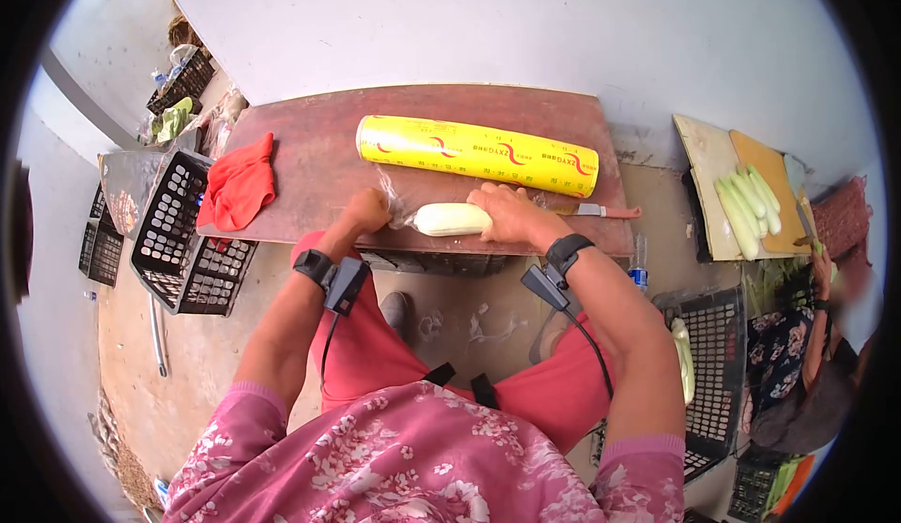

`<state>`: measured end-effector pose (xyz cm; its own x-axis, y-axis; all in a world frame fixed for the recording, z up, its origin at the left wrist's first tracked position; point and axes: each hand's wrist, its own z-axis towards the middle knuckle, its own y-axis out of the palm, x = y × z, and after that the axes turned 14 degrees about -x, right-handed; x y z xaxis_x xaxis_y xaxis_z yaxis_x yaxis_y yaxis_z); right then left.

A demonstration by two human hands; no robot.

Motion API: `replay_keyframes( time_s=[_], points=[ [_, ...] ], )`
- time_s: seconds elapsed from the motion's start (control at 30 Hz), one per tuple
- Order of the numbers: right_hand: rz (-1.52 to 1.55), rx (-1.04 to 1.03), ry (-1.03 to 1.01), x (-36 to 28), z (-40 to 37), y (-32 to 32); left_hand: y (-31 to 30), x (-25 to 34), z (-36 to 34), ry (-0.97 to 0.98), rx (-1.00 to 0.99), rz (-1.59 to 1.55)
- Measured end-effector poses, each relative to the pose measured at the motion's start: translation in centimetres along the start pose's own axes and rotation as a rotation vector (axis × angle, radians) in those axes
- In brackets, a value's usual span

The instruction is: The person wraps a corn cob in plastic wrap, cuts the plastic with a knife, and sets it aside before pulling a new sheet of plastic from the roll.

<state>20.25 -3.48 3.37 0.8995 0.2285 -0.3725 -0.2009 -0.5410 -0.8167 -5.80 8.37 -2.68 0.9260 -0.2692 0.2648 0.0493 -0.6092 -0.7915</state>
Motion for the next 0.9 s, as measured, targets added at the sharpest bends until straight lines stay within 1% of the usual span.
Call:
replay_keyframes(
  time_s=[0.07,0.13,0.2,0.27,0.37,0.4,0.47,0.57,0.63,0.7,0.73,0.77,0.8,0.83,0.9],
  points=[
    [0.051,0.013,-0.029,0.9,0.4,0.3,-0.6,-1.4,1.0,-0.006,-0.114,0.142],
    [0.059,0.055,-0.049,0.8,0.1,0.1,-2.8,-2.3,-0.7,0.068,-0.17,0.202],
    [0.058,0.064,-0.074,0.8,-0.1,0.3,-3.8,-3.6,-1.6,0.084,-0.202,0.167],
    [0.089,0.041,-0.092,0.8,-0.2,0.5,-4.0,-4.5,-1.9,0.047,-0.205,0.037],
    [0.061,0.017,-0.074,0.0,-1.0,0.0,-3.8,-4.1,-2.2,0.027,-0.154,0.159],
    [0.046,0.008,-0.06,-0.3,-1.4,0.0,-3.8,-4.0,-2.0,0.043,-0.173,0.203],
    [-0.034,0.06,-0.043,-0.2,-1.2,0.9,-3.7,-4.0,-1.8,0.062,-0.211,0.287],
    [-0.128,0.143,-0.045,-0.6,-1.3,1.3,-3.6,-2.2,-4.0,-0.094,0.18,0.376],
    [-0.168,0.149,-0.028,-0.9,-1.4,1.7,-4.9,3.8,-7.7,-0.049,0.323,0.233],
    [-0.206,0.124,0.008,-0.9,-0.9,2.0,-1.4,6.3,-6.3,0.474,0.581,0.233],
    [-0.199,0.127,0.017,-0.6,-0.8,2.1,-0.5,8.9,-7.6,0.74,0.588,0.198],
    [-0.191,0.128,0.023,-0.4,-0.6,2.3,0.7,11.3,-8.8,0.752,0.475,0.071],
    [-0.179,0.128,0.029,-0.1,-0.6,2.6,2.0,12.5,-8.1,0.781,0.3,-0.099],
    [-0.265,0.222,-0.027,0.1,-0.9,2.6,3.5,13.3,-7.9,0.749,0.415,-0.015],
    [-0.085,0.074,-0.027,0.9,-1.3,0.6,4.2,13.3,-7.2,0.729,0.457,0.012]
  ],
)
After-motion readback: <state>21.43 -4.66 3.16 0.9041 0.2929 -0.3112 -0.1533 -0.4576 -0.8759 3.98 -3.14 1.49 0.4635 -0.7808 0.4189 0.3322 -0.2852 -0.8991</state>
